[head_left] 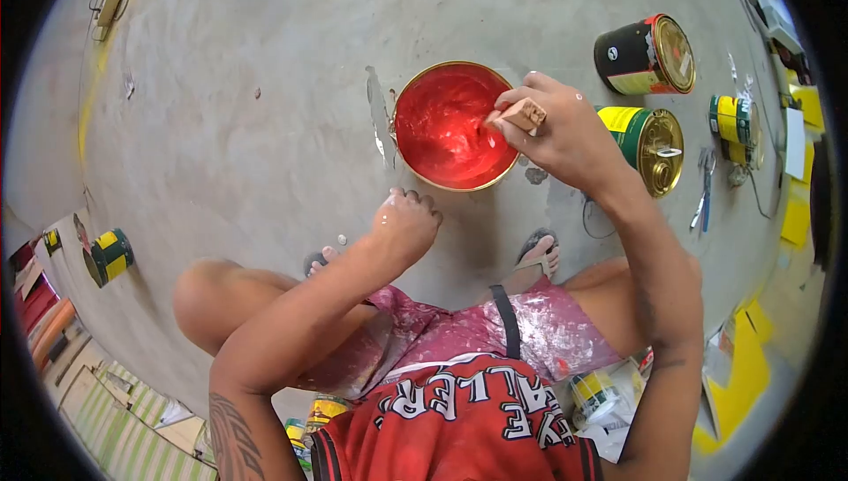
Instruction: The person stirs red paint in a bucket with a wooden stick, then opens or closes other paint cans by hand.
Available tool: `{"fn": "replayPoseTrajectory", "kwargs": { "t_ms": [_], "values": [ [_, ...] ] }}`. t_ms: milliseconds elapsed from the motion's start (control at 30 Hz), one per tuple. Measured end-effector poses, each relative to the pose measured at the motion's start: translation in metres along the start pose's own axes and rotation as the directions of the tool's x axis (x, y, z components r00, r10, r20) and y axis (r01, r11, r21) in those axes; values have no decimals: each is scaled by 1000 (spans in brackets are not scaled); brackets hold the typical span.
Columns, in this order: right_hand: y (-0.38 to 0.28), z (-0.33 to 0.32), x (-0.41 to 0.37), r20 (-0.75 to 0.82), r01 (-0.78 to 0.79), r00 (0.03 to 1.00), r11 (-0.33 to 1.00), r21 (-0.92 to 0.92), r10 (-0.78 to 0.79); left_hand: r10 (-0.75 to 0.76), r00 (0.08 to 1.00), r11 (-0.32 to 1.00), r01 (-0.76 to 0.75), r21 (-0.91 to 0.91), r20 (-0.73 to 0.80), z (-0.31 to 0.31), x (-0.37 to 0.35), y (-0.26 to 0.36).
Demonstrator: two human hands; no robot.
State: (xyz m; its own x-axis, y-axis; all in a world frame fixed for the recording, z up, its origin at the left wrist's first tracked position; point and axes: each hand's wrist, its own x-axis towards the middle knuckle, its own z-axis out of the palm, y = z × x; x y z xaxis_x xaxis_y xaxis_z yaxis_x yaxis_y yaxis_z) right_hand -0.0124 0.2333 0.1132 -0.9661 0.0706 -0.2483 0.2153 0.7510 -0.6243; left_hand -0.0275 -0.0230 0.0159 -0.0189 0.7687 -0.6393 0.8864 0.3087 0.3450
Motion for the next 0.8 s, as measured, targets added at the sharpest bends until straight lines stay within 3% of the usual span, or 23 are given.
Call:
{"fn": "replayPoseTrajectory", "kwargs": {
  "t_ms": [33, 100, 200, 267, 333, 400, 467, 533, 600, 633, 667, 733, 800],
  "values": [
    [2, 5, 0, 3, 2, 1000, 1000, -3, -2, -3, 1000, 1000, 3, 2, 4, -2, 0, -1],
    [6, 18, -1, -77, 225, 972, 974, 37, -221, -15, 1000, 1000, 15, -22, -1, -6, 1, -2],
    [2, 23, -1, -46, 259, 966, 950, 173, -255, -35, 999, 998, 34, -61, -16, -15, -1, -4],
    [0, 18, 0, -14, 248, 968, 944, 217, -251, -46, 998, 996, 43, -75, -33, -15, -1, -4],
    [-1, 12, -2, 200, 188, 953, 961, 203, -229, -71, 986, 997, 63, -54, -154, -13, -2, -5],
    [-1, 6, -1, 210, 203, 948, 963, 176, -238, -77, 987, 996, 69, -64, -141, -15, -3, -6],
    [-9, -8, 0, 263, 45, 961, 989, 142, -81, -83, 988, 994, 74, -76, -128, -15, -3, -7],
    [-9, -11, 1, 240, 24, 969, 993, 117, -52, -63, 987, 996, 54, -64, -150, -13, -3, -8],
    [-10, -12, 1, 112, -22, 993, 999, -33, 26, -57, 982, 998, 50, -45, -178, -13, -4, -6],
    [-7, -7, 1, 24, 35, 999, 990, -133, -33, -49, 978, 999, 44, -25, -205, -14, -5, -5],
    [-5, -1, 2, 23, 40, 999, 990, -132, -37, -53, 977, 999, 49, -23, -206, -14, -5, -6],
    [-2, 10, 5, -123, 237, 961, 968, -87, -246, -35, 973, 997, 20, -69, -226, -14, -3, -8],
    [-2, 19, 4, -107, 239, 965, 971, 0, -238, -25, 972, 997, 6, -83, -235, -12, -1, -10]
  ]
}}
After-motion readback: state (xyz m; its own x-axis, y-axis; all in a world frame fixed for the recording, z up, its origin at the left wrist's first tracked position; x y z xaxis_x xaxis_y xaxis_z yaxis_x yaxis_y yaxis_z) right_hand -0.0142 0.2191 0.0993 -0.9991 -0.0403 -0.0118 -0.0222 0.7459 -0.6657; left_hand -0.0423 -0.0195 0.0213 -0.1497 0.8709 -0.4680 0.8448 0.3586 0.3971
